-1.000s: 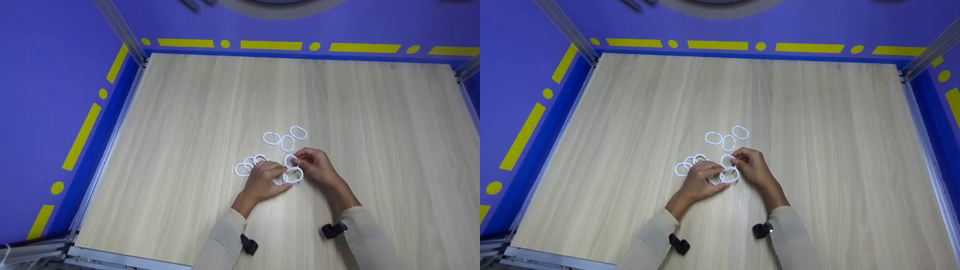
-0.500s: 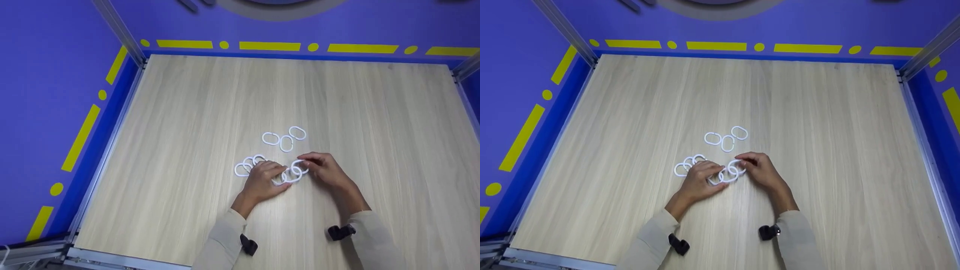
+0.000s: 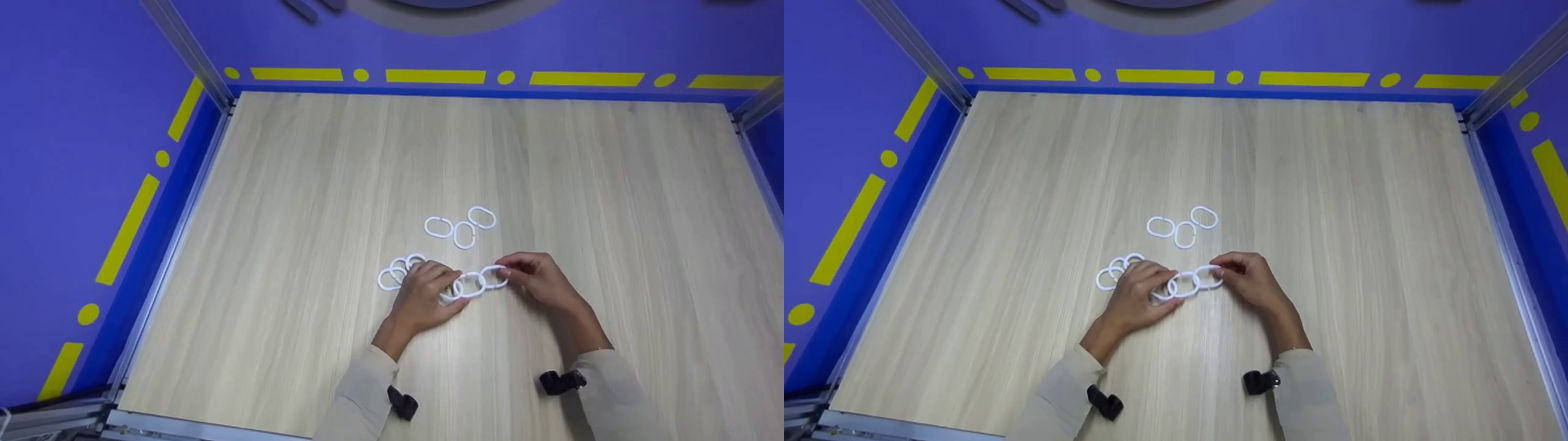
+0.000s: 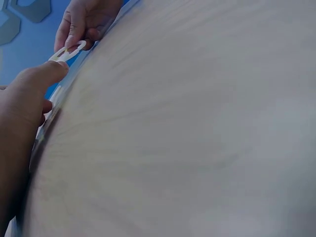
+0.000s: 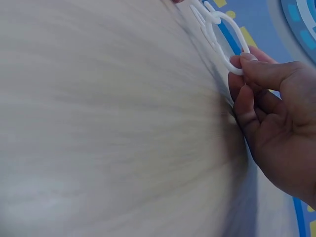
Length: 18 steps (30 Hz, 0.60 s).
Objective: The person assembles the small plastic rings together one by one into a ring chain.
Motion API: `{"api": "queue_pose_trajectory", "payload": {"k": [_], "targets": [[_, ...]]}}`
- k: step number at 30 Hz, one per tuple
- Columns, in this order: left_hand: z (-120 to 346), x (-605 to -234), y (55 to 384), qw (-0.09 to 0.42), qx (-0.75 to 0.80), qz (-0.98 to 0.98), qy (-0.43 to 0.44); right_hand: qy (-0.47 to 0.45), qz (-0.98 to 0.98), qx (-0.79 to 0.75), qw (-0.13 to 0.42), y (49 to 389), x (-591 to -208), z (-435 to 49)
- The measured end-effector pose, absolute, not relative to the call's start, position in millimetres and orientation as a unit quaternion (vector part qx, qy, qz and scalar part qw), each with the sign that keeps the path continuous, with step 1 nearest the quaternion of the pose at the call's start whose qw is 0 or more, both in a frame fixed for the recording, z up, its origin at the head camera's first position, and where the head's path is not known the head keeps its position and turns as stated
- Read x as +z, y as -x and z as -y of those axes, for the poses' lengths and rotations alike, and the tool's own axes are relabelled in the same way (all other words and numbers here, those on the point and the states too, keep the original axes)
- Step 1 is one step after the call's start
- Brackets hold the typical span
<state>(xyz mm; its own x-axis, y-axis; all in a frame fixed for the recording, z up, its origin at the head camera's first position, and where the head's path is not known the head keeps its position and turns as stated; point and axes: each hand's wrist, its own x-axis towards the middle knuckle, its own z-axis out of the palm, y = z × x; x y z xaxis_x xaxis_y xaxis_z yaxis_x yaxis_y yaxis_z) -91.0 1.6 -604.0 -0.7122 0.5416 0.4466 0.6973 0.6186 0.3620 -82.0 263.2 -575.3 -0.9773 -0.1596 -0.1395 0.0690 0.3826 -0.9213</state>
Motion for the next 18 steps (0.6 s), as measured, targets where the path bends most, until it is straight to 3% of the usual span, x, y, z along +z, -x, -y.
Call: {"api": "queue_pose_trajectory", "payload": {"k": [11,18], "targets": [[23,-603,93,0.18,-0.178,0.925,0.285,0.029,-0.822,-0.555,0.123,83,-575,-255],[3,-587,89,0.189,-0.12,0.932,0.285,0.036,-0.825,-0.553,0.109,83,-577,-254]]}}
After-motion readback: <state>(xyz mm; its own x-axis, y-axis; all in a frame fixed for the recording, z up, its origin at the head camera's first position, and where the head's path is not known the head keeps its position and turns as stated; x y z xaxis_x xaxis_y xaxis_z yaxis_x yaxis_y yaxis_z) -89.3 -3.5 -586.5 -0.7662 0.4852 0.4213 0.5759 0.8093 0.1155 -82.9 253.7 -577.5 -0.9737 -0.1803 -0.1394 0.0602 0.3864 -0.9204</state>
